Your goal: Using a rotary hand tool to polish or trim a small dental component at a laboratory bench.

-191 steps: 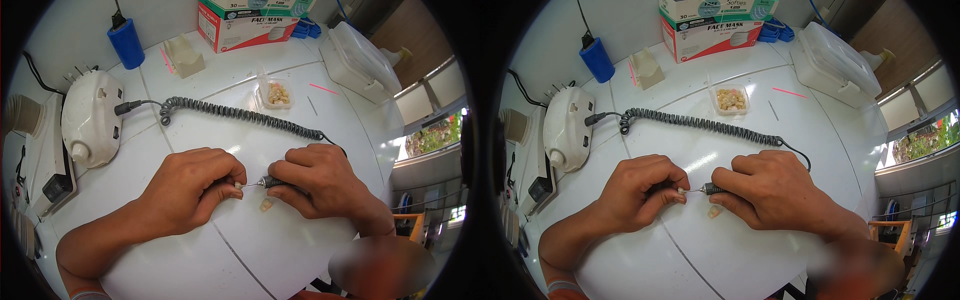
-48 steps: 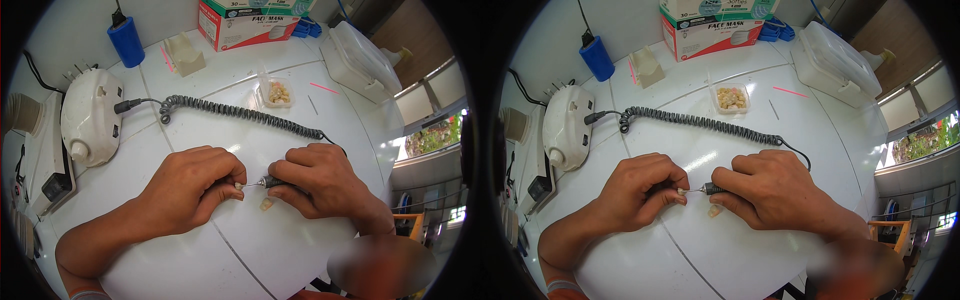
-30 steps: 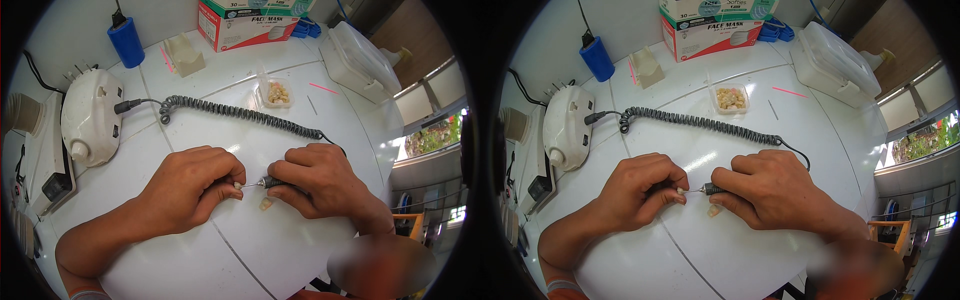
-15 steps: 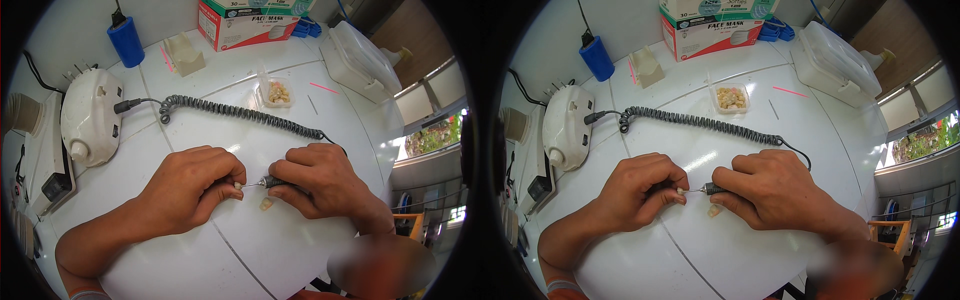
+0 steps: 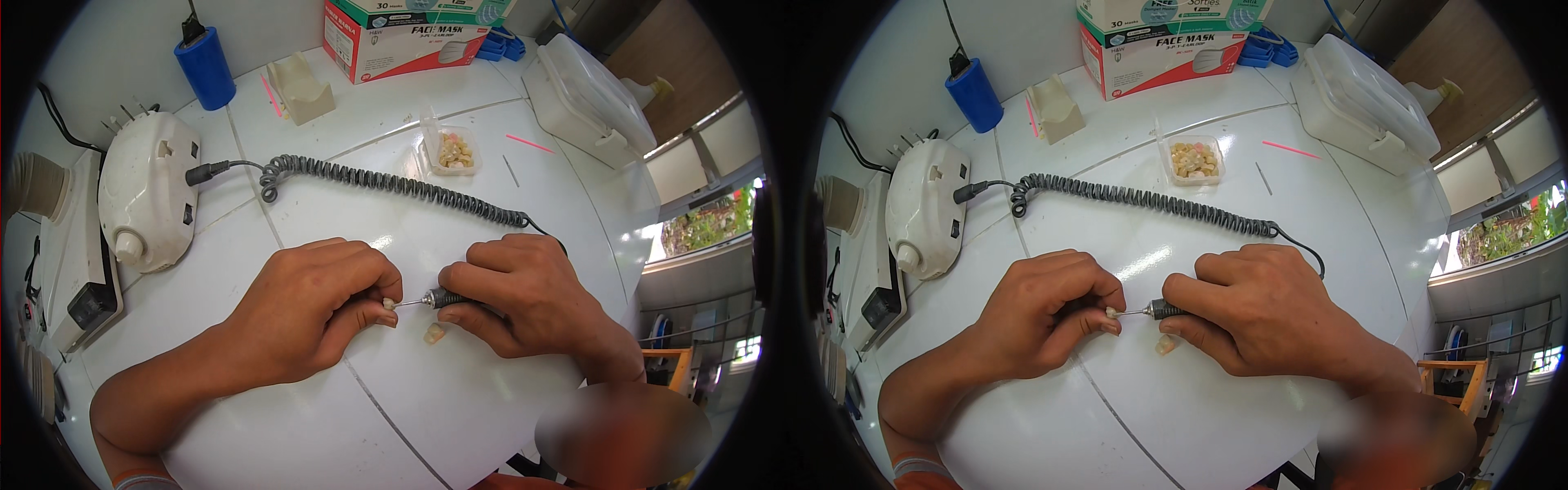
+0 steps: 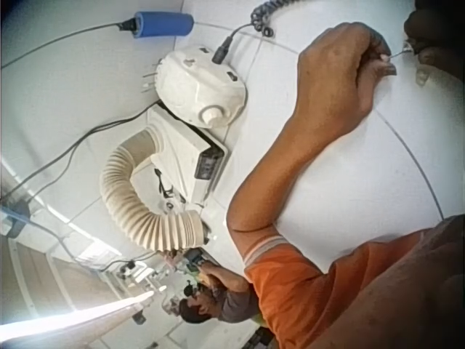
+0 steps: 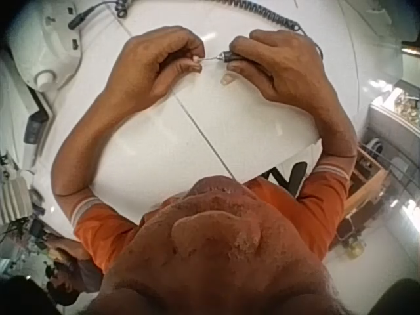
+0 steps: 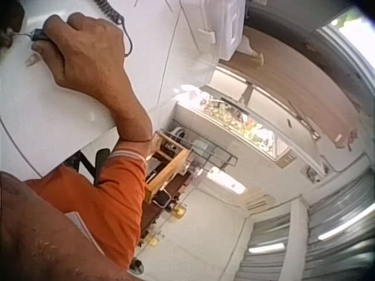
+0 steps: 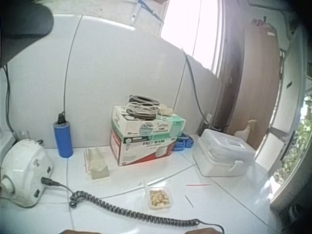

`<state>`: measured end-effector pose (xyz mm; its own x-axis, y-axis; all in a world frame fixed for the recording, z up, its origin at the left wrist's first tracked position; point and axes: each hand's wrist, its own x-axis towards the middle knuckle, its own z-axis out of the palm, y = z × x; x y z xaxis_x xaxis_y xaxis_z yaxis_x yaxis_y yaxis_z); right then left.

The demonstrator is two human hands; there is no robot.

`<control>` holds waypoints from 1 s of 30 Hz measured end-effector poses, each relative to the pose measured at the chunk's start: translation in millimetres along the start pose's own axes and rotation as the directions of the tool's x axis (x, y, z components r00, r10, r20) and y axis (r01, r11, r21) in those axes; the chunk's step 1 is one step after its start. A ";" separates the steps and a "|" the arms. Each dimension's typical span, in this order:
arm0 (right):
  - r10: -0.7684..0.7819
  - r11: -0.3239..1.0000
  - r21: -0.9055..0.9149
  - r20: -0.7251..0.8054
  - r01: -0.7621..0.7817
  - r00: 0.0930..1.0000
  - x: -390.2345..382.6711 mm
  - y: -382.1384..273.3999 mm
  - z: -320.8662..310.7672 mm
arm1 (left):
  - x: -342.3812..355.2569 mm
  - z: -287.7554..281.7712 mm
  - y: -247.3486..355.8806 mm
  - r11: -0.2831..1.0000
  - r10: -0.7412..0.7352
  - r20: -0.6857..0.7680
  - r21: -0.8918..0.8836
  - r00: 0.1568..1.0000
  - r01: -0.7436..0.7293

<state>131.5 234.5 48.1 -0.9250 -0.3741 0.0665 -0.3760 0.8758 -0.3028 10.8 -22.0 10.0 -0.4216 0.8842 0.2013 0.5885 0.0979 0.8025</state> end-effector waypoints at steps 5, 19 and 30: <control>-0.014 1.000 -0.007 -0.008 0.013 1.000 0.2 0.3 0.7 | -0.2 -0.5 1.4 1.000 -0.013 -0.003 -0.019 1.000 0.013; 0.000 0.999 -0.039 -0.092 -0.003 0.996 0.1 -3.6 10.1 | -1.6 1.5 5.9 0.949 -0.189 -0.015 -0.261 0.982 0.179; -0.008 1.000 -0.022 -0.073 0.006 0.997 0.4 -2.0 8.4 | -0.7 -1.2 7.4 0.943 -0.216 0.013 -0.258 0.976 0.212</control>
<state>132.3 230.0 40.7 -0.9236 -0.3576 0.1383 -0.3828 0.8799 -0.2815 14.6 -22.5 16.5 -0.5295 0.8482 0.0162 0.2874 0.1614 0.9441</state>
